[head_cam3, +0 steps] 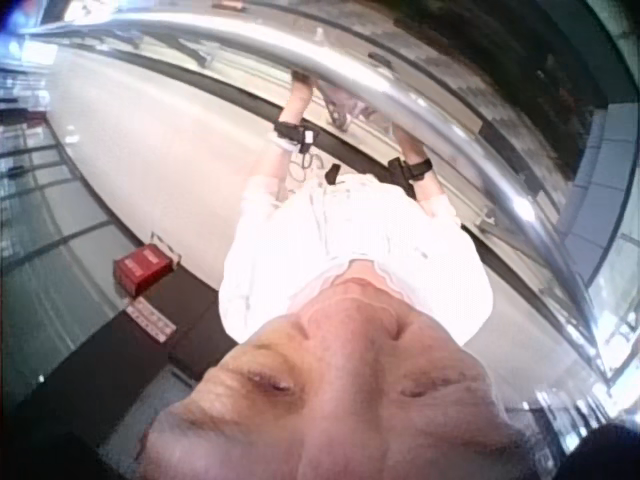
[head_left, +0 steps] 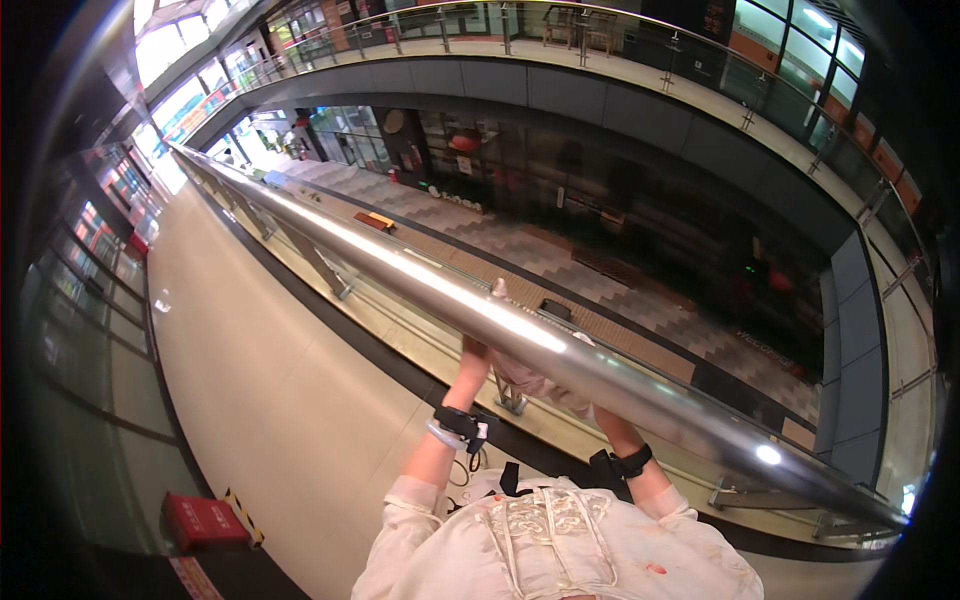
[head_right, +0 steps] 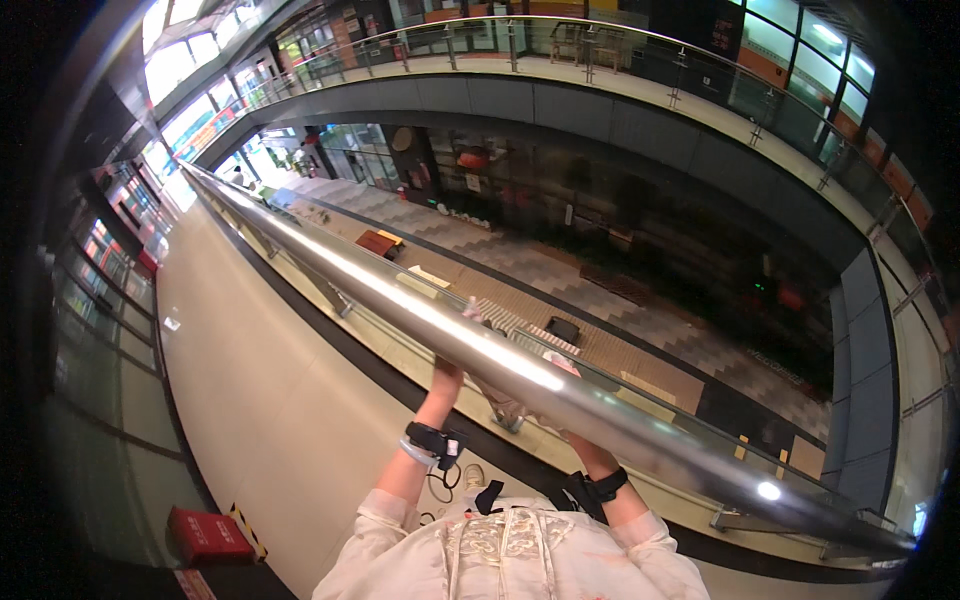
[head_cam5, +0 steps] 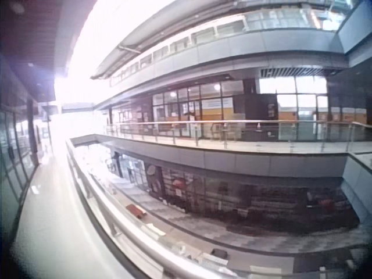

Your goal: The person wipes the metal handrail of a shopping mall walkway using a cloth, cleaning both the top and the sides of the bar while moving along the length of the railing.

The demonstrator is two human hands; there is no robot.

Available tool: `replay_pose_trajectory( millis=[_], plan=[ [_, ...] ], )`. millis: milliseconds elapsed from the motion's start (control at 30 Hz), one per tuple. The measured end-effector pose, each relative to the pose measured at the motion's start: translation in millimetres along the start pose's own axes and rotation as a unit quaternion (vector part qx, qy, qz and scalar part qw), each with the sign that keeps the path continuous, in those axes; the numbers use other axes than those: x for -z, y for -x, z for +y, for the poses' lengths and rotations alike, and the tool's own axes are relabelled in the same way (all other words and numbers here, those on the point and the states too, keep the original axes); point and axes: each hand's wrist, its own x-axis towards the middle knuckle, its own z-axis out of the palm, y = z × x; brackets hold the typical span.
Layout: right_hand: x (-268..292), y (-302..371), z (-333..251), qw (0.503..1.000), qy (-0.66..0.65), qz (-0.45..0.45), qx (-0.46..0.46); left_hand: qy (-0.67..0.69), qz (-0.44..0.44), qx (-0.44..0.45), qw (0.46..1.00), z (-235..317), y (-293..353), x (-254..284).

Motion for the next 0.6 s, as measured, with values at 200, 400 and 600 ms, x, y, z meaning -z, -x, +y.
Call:
replay_pose_trajectory(
  millis=[200,400,600],
  plan=[
    [-55,-5,-15,0.992,0.121,0.038,0.019,-0.125,-0.042,0.009,0.991,-14,17,5],
    [-88,-6,-19,0.973,0.211,0.094,0.017,0.231,-0.021,0.227,0.946,-1,32,23],
    [-96,9,-34,0.98,-0.011,0.16,-0.115,-0.089,-0.221,0.026,0.971,-36,17,19]
  ],
)
